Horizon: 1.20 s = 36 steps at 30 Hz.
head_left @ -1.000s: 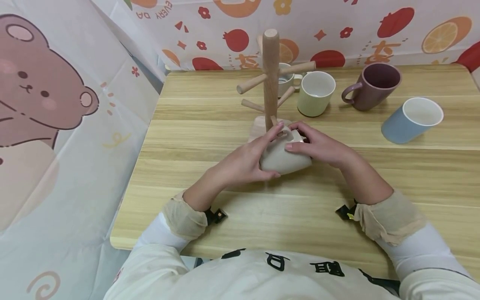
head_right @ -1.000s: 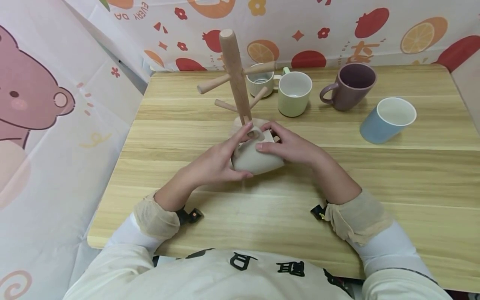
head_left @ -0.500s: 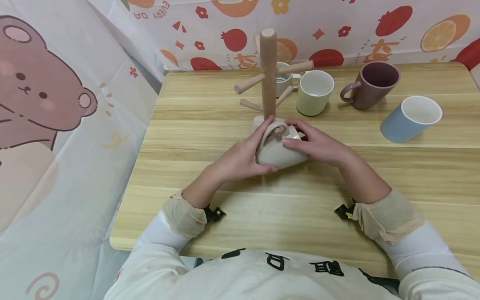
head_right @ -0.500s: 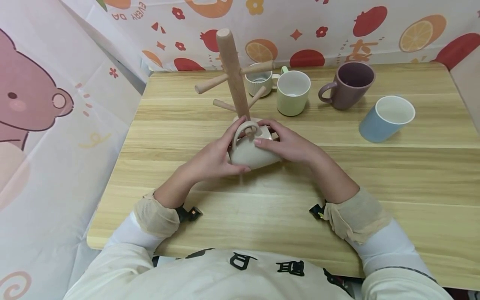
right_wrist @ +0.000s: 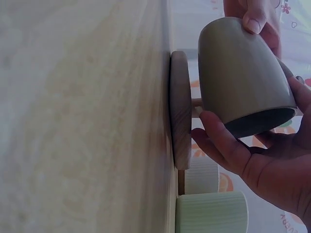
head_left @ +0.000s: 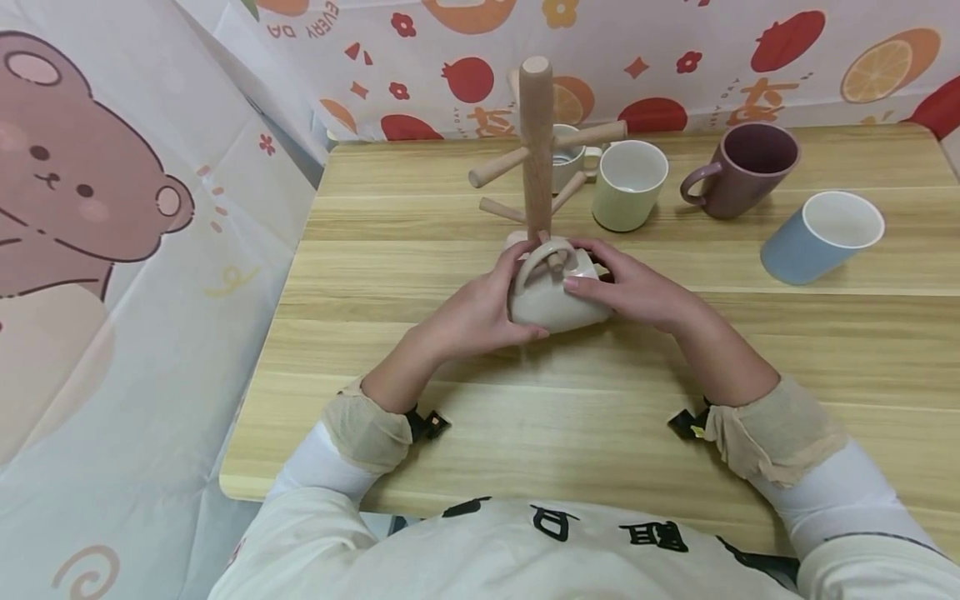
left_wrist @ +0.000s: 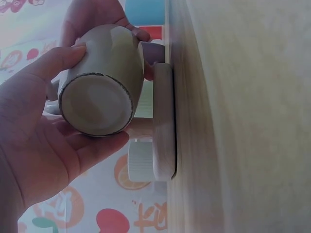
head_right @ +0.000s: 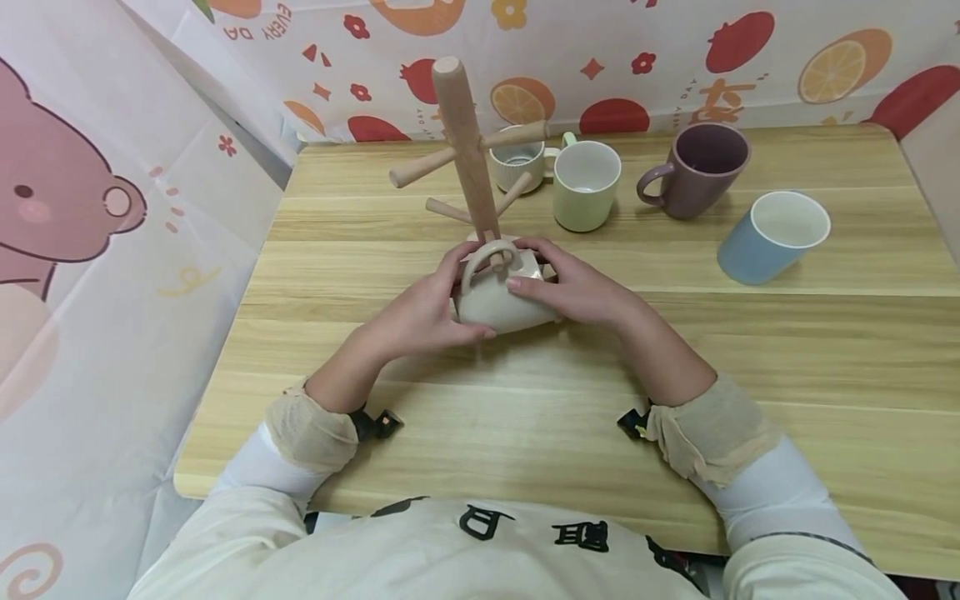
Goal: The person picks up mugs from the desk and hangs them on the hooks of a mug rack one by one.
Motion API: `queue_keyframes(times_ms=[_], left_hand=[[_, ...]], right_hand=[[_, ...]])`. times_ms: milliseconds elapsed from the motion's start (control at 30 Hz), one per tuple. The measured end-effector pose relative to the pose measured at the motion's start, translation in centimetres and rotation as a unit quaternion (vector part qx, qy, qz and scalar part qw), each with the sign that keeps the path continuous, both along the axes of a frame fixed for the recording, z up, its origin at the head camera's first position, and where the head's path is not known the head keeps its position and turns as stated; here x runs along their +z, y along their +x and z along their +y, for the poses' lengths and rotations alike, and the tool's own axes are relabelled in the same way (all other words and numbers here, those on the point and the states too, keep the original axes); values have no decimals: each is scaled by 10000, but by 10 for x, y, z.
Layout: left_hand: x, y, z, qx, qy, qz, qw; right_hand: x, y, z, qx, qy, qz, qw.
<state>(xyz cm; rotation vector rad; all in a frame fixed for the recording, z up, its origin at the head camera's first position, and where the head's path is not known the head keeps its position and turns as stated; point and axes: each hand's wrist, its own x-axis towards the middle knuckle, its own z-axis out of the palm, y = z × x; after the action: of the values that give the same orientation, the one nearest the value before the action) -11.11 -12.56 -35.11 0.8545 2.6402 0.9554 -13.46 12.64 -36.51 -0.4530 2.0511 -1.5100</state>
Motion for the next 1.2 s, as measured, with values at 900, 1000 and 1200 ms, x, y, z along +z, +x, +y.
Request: queue_keyframes(times_ms=[900, 1000, 1200], left_hand=[[-16, -20, -13, -212, 1081, -1135, 9874], [-16, -19, -13, -167, 1073, -1148, 9874], [-16, -20, -13, -110, 1048, -1156, 9877]], right_hand=[[0, -1, 0, -4, 67, 139, 9999], [0, 0, 0, -12, 75, 105, 9999], [1, 0, 0, -23, 80, 86, 9999]])
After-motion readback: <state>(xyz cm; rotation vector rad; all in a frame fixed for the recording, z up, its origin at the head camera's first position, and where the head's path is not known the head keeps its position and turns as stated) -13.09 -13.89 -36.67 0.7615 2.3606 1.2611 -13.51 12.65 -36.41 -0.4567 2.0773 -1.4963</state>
